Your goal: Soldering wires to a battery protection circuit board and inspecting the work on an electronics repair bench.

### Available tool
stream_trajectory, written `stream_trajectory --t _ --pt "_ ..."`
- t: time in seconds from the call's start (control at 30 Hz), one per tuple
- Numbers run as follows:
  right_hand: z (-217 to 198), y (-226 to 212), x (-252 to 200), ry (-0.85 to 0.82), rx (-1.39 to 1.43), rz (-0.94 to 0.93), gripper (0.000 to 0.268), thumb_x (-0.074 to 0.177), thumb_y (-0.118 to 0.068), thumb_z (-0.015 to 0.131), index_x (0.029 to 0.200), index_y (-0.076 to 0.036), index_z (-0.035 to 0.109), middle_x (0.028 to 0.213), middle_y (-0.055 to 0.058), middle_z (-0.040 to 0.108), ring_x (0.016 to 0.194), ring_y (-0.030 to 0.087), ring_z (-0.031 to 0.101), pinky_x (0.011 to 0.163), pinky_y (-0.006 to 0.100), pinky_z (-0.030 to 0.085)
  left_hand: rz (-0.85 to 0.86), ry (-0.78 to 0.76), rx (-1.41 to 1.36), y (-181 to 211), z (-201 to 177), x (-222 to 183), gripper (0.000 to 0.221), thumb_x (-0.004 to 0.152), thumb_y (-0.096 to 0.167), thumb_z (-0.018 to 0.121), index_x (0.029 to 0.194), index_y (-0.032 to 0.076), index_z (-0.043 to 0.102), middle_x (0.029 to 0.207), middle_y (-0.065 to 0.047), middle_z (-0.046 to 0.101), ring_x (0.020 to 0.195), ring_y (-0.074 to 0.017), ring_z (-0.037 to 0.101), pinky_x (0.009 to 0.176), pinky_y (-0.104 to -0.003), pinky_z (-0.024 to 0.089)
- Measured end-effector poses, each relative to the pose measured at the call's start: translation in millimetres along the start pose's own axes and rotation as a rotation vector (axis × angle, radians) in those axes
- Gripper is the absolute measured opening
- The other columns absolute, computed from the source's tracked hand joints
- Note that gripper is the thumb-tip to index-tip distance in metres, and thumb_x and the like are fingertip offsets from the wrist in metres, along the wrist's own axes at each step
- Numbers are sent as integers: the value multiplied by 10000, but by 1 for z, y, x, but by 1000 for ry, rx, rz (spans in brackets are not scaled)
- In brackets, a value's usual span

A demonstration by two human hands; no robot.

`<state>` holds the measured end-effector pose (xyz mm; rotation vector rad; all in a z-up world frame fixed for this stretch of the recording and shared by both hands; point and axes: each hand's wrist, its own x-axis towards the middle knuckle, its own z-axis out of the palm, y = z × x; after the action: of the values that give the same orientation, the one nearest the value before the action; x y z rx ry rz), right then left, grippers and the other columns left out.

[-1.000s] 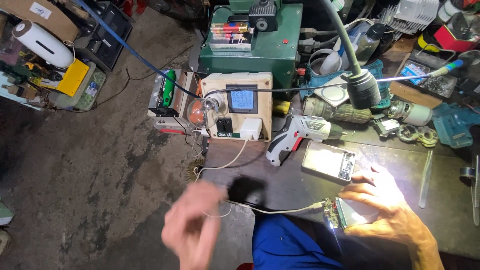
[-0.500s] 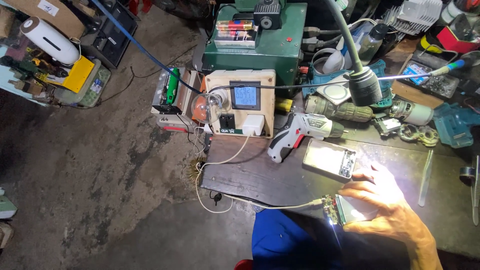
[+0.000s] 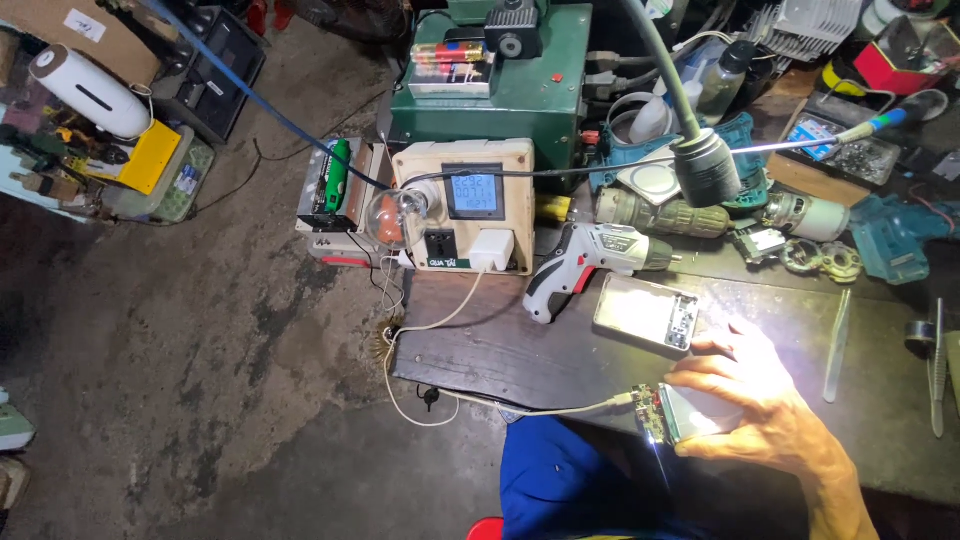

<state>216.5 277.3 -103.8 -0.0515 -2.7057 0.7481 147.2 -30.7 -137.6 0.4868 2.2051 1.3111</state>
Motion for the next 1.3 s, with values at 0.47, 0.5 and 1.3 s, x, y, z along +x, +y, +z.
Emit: stream_trajectory --t 0.47,0.5,1.3 --pt "-3 -4 3 42 5 -55 773 633 -679 867 1209 -185 720 1174 -35 771 1272 251 604 1217 620 259 423 52 -127 59 24 34 182 769 75 816 936 124 765 668 23 676 518 -114 563 598 -275 502" --pt "-3 -3 3 36 7 -55 770 643 -681 859 1211 -180 720 1178 -28 770 1280 255 598 1210 609 263 621 56 -86 57 24 37 209 831 66 808 1023 97 732 692 6 643 515 -139 533 557 -322 481" --pt "-16 -19 10 61 110 -45 674 708 -566 865 1183 -115 706 1139 66 700 1165 269 607 1080 501 436 1074 221 152 50 28 78 157 1030 160 629 1069 64 747 693 -10 620 538 -167 554 521 -303 407"
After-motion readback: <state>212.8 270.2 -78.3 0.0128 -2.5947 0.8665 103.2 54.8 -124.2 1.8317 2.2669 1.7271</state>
